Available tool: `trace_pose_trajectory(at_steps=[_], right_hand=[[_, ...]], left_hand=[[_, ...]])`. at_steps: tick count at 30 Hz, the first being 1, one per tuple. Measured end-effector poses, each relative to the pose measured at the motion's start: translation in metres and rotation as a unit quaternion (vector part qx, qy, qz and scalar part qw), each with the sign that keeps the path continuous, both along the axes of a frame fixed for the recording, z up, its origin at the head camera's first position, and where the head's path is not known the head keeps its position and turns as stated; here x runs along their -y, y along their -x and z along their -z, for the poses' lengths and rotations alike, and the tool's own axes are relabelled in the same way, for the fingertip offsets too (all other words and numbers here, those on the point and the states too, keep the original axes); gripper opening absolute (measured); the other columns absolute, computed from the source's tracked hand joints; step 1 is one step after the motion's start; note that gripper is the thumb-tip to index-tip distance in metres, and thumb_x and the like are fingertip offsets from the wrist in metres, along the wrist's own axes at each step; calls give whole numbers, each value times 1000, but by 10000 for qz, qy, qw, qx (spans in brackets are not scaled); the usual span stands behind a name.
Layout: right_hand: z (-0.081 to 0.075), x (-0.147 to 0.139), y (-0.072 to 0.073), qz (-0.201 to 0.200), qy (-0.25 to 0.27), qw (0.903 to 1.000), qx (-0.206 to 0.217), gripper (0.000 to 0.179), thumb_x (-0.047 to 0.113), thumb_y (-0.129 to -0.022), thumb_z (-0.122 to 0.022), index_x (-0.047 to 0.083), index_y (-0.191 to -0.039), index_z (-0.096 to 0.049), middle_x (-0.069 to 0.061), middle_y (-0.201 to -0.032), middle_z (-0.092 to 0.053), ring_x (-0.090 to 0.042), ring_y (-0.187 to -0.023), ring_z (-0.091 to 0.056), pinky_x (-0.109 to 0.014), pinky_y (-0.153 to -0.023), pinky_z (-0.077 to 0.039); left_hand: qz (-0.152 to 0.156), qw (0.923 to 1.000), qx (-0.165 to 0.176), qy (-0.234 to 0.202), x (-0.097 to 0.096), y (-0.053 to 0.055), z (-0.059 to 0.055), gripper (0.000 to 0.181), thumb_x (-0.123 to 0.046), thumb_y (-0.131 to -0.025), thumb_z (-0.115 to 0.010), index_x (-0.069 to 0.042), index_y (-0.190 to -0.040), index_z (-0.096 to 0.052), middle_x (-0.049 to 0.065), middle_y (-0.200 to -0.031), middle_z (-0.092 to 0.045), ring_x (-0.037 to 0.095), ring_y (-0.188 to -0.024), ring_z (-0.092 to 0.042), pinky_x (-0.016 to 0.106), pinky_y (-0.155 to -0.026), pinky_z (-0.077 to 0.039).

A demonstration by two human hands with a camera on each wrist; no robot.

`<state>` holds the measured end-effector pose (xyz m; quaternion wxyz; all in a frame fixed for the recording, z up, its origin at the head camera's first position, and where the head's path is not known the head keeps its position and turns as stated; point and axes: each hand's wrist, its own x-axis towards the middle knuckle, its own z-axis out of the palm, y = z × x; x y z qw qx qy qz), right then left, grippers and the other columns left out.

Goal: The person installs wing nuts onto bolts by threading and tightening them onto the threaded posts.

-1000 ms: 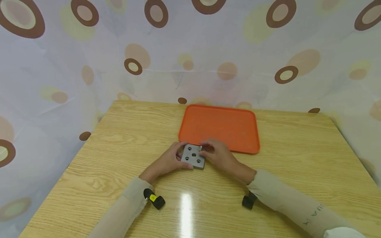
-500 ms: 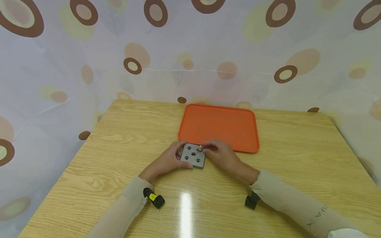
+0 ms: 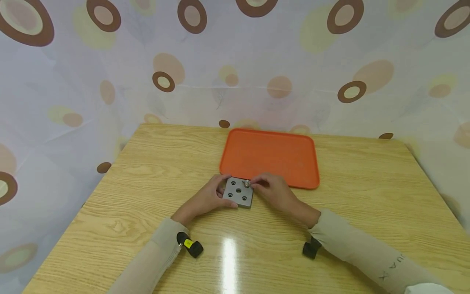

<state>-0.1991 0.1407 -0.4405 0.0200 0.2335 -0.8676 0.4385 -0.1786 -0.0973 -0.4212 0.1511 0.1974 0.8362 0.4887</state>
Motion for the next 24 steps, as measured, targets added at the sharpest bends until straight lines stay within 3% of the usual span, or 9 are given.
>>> trace_pose_trajectory(at_steps=[6, 14, 16, 24], right_hand=[[0, 2, 0, -21, 76, 10000, 51, 8, 13, -85, -68, 11, -93, -69, 5, -92, -67, -9, -88, -61, -29, -78, -48], [-1, 6, -1, -42, 257, 9996, 58, 22, 13, -82, -71, 7, -103, -65, -1, -97, -65, -12, -90, -62, -26, -78, -49], [-1, 7, 0, -94, 294, 9995, -2, 26, 12, -82, -72, 5, -105, -65, -3, -99, -65, -15, -91, -62, -26, -79, -49], [2, 13, 2, -147, 278, 9995, -20, 33, 13, -81, -73, 3, -110, -63, -6, -105, -62, -17, -95, -60, -26, -80, -48]], left_hand=[[-78, 9999, -61, 16, 3, 11, 24, 87, -28, -72, -81, -14, -142, -32, 9, -113, -43, 19, -87, -51, 31, -75, -45], [-61, 9999, -138, 45, 6, 16, 32, 90, -32, -70, -82, -14, -142, -33, 5, -111, -43, 17, -88, -50, 30, -77, -46], [-47, 9998, -202, 57, 5, 15, 30, 88, -29, -71, -82, -12, -142, -32, 7, -112, -43, 18, -89, -50, 30, -77, -45], [58, 9999, -133, -10, 1, -1, -3, 83, -17, -76, -78, 1, -141, -30, 17, -114, -42, 27, -91, -51, 28, -76, -45]])
